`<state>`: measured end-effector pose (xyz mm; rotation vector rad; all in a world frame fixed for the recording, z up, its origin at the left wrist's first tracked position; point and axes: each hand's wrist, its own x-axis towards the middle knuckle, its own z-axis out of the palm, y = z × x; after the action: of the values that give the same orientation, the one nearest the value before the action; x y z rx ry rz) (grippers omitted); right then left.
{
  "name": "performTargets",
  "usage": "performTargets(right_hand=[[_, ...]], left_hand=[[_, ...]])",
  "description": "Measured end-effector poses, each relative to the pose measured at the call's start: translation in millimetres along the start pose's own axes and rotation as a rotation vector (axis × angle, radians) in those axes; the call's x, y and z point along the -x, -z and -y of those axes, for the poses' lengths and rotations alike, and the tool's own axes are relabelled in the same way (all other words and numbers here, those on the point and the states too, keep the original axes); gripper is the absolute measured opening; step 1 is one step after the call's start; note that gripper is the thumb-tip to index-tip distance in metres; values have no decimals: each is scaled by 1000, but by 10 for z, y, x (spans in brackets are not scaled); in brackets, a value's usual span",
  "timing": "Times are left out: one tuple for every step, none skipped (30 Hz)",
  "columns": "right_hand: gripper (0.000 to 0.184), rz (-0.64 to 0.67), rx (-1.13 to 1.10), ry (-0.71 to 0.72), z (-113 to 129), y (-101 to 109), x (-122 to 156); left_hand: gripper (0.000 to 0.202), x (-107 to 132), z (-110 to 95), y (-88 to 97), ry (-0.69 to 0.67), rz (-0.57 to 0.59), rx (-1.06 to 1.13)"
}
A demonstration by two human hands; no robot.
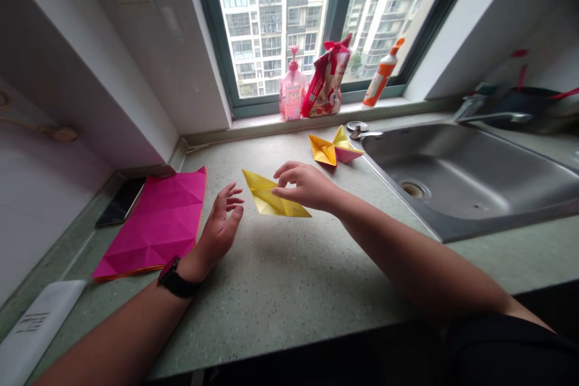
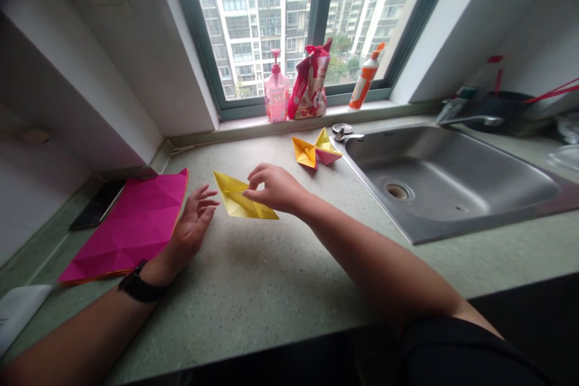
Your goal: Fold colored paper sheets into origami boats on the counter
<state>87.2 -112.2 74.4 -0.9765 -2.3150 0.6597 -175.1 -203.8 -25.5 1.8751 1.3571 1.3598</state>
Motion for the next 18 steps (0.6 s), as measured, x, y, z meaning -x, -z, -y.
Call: performTargets(right_hand=[[16,-20,7,-9,-5,27,-9],[16,-41,17,-17,-12,52,-17],[15,-60,26,-26,-21,77,-27],[15,-74,36,-36,-33,101,-38],[15,-86,46,-49,-48,126,-51],[14,-96,59,-63,-66,152,-66],[14,-106,72,-78,-87,181,-85],[14,-120,87,-89,-111,215,-105],[15,-141,102,-100,-140,254,-128],[15,-169,115,-109,-173,300,-151],[16,-206,121,-118,-212,353,-172],[17,-253,124,-131,-255,411,-191],[18,-300,114,-148,-301,476,-204],[18,-346,88,-164,-350,545,-212],[19,-393,59,-179,-399,618,-214],[19,-445,35,-185,-447,692,-210],[19,-499,21,-179,-493,766,-201],[19,-559,24,-162,-534,839,-190]], left_hand=[[53,-1,0,-10,0,17,-33],[53,0,-1,-23,-1,41,-75],[52,2,0,-39,-3,70,-128],[52,5,2,-56,-7,104,-188],[52,8,7,-76,-16,147,-251],[52,12,15,-96,-31,183,-313],[53,16,24,-116,-51,218,-377],[54,21,35,-135,-73,246,-439],[55,26,46,-153,-96,269,-501],[55,30,57,-169,-117,291,-560],[55,34,68,-183,-133,310,-617],[54,35,79,-195,-144,329,-670],[54,33,88,-206,-151,346,-716],[55,27,95,-216,-157,362,-755],[56,14,99,-228,-166,379,-786],[58,-5,100,-244,-178,396,-810],[59,-33,98,-266,-195,413,-829],[60,-70,92,-296,-213,431,-843]])
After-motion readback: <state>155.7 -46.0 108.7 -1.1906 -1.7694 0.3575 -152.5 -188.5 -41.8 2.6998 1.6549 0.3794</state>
